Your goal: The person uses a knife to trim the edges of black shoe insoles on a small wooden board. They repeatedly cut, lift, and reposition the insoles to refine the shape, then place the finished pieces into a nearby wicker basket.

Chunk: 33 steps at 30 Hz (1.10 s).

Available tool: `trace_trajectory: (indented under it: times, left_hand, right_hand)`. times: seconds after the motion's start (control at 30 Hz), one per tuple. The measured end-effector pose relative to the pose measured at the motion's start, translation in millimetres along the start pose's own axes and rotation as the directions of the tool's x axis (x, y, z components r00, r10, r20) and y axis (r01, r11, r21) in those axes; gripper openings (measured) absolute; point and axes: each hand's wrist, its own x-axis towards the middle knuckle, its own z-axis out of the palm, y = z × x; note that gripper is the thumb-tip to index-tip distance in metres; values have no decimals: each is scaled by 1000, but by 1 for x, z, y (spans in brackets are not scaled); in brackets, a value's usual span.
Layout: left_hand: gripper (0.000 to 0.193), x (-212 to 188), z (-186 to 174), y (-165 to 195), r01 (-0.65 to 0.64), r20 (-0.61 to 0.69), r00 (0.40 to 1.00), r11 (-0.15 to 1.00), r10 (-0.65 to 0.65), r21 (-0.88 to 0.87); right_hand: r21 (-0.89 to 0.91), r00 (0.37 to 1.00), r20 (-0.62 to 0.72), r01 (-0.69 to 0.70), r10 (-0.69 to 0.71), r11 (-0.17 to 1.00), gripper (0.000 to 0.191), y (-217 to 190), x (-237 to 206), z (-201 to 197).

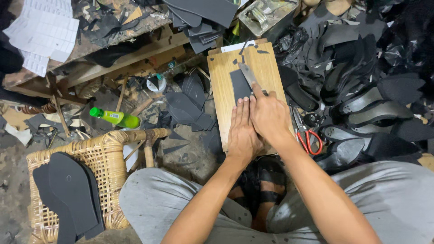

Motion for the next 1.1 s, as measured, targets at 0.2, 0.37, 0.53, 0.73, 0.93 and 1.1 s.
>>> trace_trajectory:
  times: [0.2,0.37,0.53,0.73,0.93,1.1]
  left_hand:
    - [76,12,-24,5,138,-105,984,987,-146,-77]
    - [92,57,-37,3,304,-144,925,913,-351,-274]
    - [100,64,-45,3,605,252,770,543,-587,-583]
    - [99,25,-41,36,281,-268,916,955,-297,-98]
    - [38,10,-48,39,442,138,825,474,-547,-762]
    - [24,-4,-73,50,279,286,931,-62,-226,-958]
  right_hand:
    - [532,995,-85,93,-57,841,41,12,20,3]
    - [560,958,-136,-136,252,818,77,21,5,0]
    - [646,954,-98,-156,283,747,83,25,-2,-7]
    - [458,946,-211,-127,246,880,91,30,-52,-19]
    - [794,934,-67,-163,350,585,92,34,-96,-37]
    - [822,939,-92,-116,332,557,83,29,-138,-106]
